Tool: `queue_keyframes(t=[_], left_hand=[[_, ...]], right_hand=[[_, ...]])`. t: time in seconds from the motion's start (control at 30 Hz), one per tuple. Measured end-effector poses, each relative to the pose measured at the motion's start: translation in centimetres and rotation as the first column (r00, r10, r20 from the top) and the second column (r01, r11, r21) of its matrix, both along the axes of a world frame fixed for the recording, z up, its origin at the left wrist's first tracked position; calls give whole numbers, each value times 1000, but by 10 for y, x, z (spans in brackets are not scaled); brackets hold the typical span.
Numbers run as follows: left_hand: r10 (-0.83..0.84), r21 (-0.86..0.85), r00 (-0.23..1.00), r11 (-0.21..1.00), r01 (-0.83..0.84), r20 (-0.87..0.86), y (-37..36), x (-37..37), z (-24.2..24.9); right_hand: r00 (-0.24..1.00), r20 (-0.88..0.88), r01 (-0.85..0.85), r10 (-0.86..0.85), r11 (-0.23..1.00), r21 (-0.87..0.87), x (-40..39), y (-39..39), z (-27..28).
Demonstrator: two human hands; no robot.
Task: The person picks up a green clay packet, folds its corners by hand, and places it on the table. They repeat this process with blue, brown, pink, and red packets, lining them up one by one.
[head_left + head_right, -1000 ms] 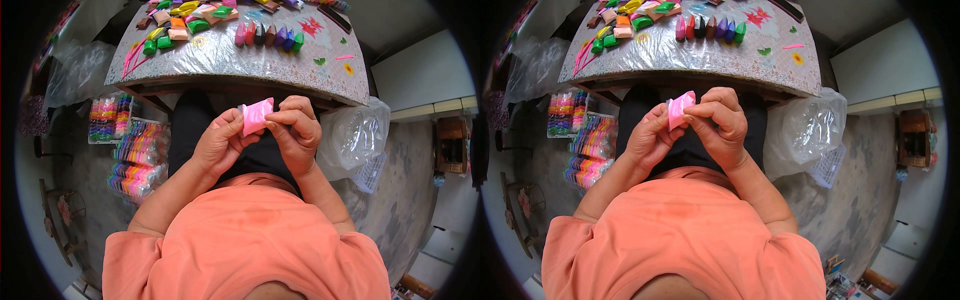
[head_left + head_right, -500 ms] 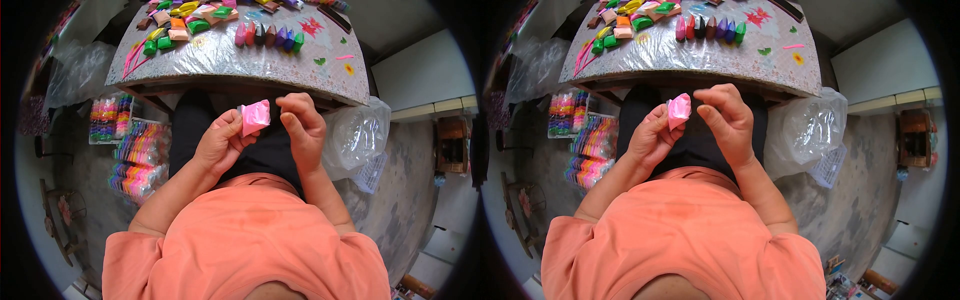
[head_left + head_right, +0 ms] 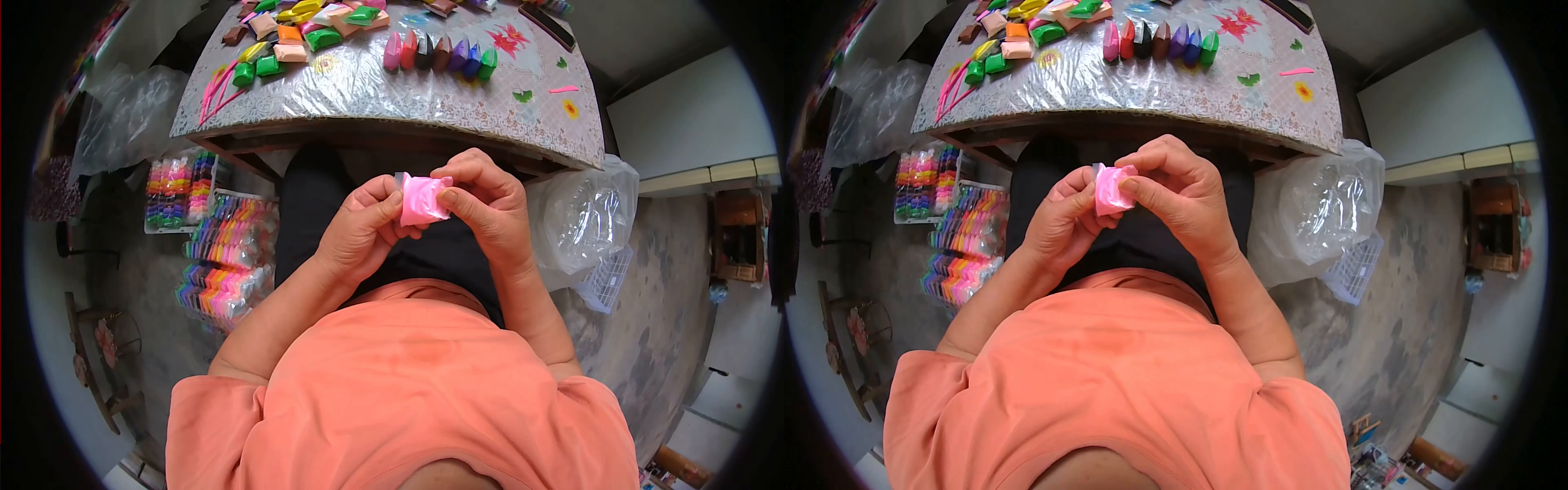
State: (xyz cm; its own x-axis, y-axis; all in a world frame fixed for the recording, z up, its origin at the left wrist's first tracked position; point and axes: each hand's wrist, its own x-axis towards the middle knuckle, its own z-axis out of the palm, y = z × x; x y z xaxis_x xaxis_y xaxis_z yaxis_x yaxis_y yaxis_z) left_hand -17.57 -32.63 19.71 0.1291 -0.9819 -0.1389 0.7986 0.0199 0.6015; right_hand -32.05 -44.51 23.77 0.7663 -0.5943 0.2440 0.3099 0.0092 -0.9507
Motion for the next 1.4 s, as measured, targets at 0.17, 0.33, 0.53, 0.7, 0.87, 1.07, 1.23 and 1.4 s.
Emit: queue_keyframes(t=[0.17,0.33,0.53,0.7,0.87,1.07,1.23,1.4], left_hand=[[-7,-14,1000,1000,7,12,-1,-1,0],[-3,-25,1000,1000,4,26,-2,2,-2],[-7,-22,997,1000,9,71,-1,5,0],[22,-13,993,1000,-21,118,-1,0,5],[12,75,986,997,-25,164,1,6,-11],[27,147,975,987,-61,221,1,17,-8],[38,137,989,989,-58,145,-1,14,-5],[20,112,1000,993,-21,11,-2,7,-3]], right_hand=[[994,29,104,-101,989,-108,2,4,-2],[994,9,108,-108,993,-46,2,3,-6],[995,58,80,-77,996,-45,5,6,-4],[987,54,160,-154,978,-131,1,4,-10],[988,48,149,-144,983,-103,1,2,-23],[978,-38,201,-204,978,-55,-7,-5,-26],[983,51,185,-179,967,-178,-12,2,-29],[965,108,258,-237,930,-263,-8,4,-31]])
